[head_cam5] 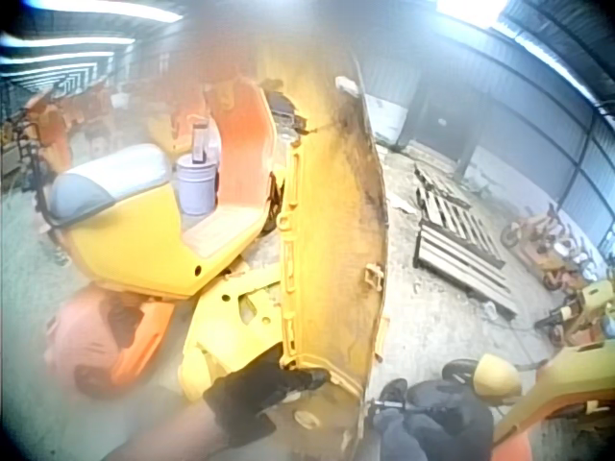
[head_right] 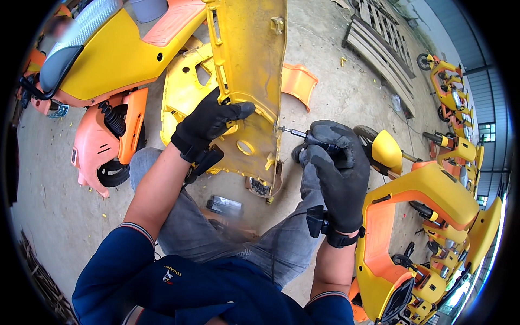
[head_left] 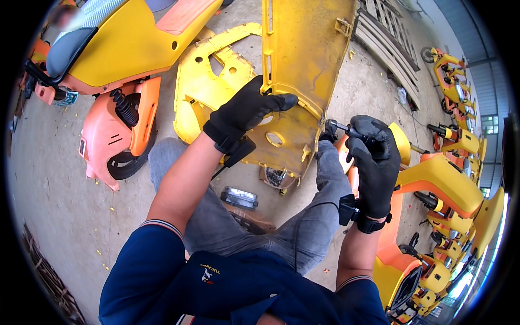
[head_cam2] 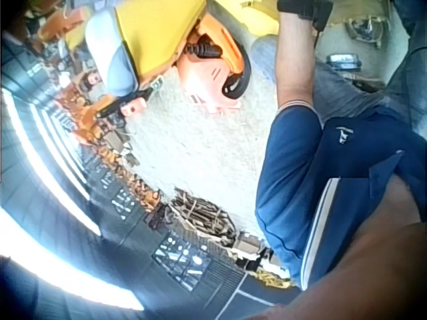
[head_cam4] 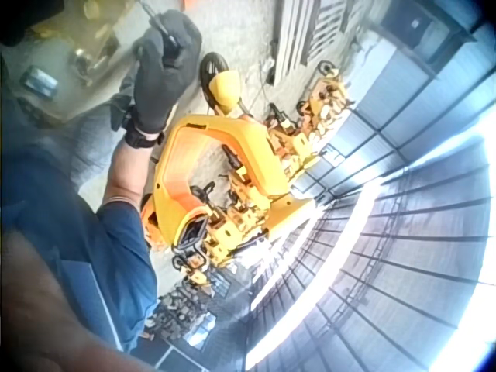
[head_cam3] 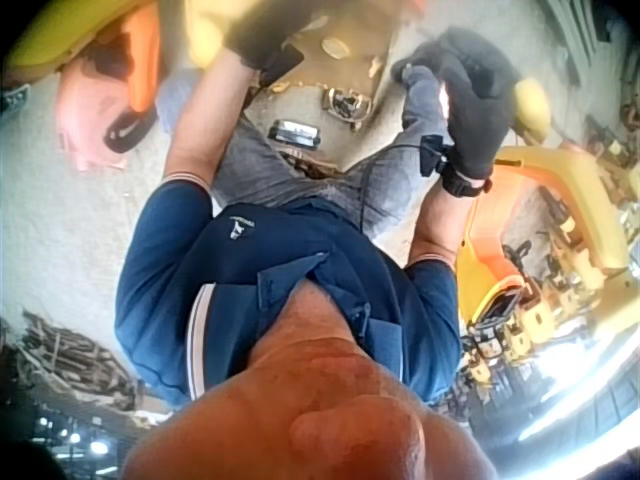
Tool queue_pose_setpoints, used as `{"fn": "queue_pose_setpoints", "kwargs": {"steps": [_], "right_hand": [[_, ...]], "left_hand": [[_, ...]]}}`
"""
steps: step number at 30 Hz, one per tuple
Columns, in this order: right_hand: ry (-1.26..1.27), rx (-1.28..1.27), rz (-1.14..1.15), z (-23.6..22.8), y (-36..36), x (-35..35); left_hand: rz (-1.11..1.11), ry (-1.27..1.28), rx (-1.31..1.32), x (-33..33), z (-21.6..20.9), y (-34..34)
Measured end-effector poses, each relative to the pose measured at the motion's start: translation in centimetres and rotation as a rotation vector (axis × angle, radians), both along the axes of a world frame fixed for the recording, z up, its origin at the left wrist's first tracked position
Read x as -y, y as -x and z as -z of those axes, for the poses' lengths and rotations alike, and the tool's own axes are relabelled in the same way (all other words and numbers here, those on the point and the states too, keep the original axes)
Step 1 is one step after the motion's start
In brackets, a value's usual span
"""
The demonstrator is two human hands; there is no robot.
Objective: The person sits on the floor and uses a screwdriver to remove screws from a yellow scooter body panel. They then pick up an orange panel and align it with the yellow one, appearing to prepare for assembly.
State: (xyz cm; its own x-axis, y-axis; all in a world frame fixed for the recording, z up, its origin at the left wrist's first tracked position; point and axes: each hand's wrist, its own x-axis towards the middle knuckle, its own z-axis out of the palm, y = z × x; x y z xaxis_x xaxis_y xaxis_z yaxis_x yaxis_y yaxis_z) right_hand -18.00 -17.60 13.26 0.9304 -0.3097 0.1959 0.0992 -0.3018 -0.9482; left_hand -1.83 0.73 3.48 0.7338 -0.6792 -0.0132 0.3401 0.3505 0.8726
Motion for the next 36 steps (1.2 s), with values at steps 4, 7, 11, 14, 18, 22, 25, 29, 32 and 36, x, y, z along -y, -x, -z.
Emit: {"fn": "queue_pose_setpoints", "kwargs": {"steps": [4, 7, 11, 14, 18, 22, 25, 29, 32, 36], "right_hand": [[0.064, 0.031, -0.072, -0.2, -0.1, 0.6], [0.125, 0.028, -0.083, -0.5, -0.1, 0.8], [0.202, 0.013, -0.087, -0.5, -0.2, 0.9], [0.221, -0.018, -0.109, -1.0, -0.2, 1.1], [0.179, -0.053, -0.106, -1.7, -0.2, 0.7], [0.141, -0.111, -0.094, -1.9, -0.2, 0.7], [0.010, -0.197, -0.051, -1.8, -0.1, 0.5], [0.091, -0.147, -0.086, -2.1, -0.5, 0.3], [0.236, -0.038, -0.095, -1.7, -0.8, -0.4], [0.213, 0.017, -0.075, -1.2, -0.7, -0.7]], "left_hand": [[-0.003, 0.028, -0.015, 0.1, 0.4, -0.1], [-0.003, 0.020, -0.012, 0.1, 0.4, -0.2], [-0.010, 0.004, -0.012, 0.0, 0.4, -0.2], [-0.001, 0.005, -0.018, 0.0, 0.6, -0.3], [0.008, 0.038, -0.059, 0.1, 0.8, -0.3], [0.011, 0.017, -0.015, 0.2, 1.3, -0.5], [-0.010, 0.015, -0.046, 0.0, 0.5, 0.1], [0.013, -0.020, 0.034, 0.0, 0.1, -0.1], [0.019, -0.018, 0.020, 0.1, 0.1, 0.0], [0.028, -0.010, 0.008, 0.1, 0.3, -0.1]]}}
